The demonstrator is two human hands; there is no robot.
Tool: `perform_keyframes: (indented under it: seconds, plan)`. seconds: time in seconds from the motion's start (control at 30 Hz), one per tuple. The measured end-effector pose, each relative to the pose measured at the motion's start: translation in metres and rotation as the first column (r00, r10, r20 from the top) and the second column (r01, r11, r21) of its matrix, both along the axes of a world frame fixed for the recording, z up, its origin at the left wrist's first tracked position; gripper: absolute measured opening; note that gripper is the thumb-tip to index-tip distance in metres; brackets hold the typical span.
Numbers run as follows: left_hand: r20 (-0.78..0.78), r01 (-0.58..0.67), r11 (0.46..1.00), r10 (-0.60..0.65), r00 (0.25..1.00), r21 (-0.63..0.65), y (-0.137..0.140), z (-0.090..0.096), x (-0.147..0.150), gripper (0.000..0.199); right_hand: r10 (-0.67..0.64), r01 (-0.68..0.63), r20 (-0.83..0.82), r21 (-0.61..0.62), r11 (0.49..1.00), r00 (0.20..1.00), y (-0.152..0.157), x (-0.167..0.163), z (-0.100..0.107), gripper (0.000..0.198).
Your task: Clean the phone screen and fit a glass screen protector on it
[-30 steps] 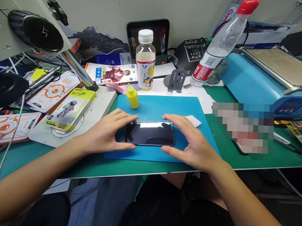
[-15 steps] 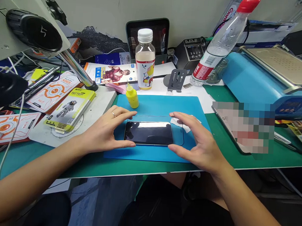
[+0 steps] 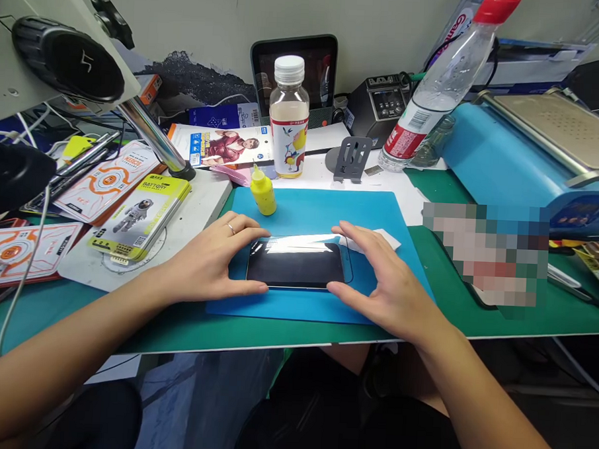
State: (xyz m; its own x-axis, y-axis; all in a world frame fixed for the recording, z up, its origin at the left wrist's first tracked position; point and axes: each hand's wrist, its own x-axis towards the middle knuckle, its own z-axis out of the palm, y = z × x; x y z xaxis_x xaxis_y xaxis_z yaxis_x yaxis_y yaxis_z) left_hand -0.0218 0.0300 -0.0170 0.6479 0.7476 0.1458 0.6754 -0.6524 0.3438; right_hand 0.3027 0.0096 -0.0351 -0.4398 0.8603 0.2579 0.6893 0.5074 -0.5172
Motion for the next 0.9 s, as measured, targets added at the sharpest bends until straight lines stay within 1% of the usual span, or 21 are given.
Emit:
perform_keyframes:
  seconds: [0.17,0.4,0.57,0.9]
  plan:
    - [-0.011,-0.003,0.999,0.003,1.000,-0.040,-0.0010,0.0000,-0.0001,0.072,0.038,-0.040,0.051,0.036,0.999,0.998,0.0017,-0.0001,-0.0009,0.069]
    - [-0.001,-0.012,0.998,0.012,1.000,-0.059,0.0023,-0.0005,-0.0031,0.076,-0.011,0.012,0.029,-0.029,0.999,1.000,0.0018,-0.0019,-0.0023,0.076]
    - [-0.011,-0.005,0.998,0.004,1.000,-0.059,0.0033,0.0002,-0.0055,0.078,0.013,-0.013,0.044,0.000,1.000,0.999,0.0021,-0.0011,-0.0030,0.072]
    - [-0.050,0.002,0.998,-0.005,0.999,-0.068,0.0037,0.0033,-0.0052,0.077,0.020,-0.025,0.096,0.045,0.999,0.995,0.0025,-0.0041,-0.0011,0.065]
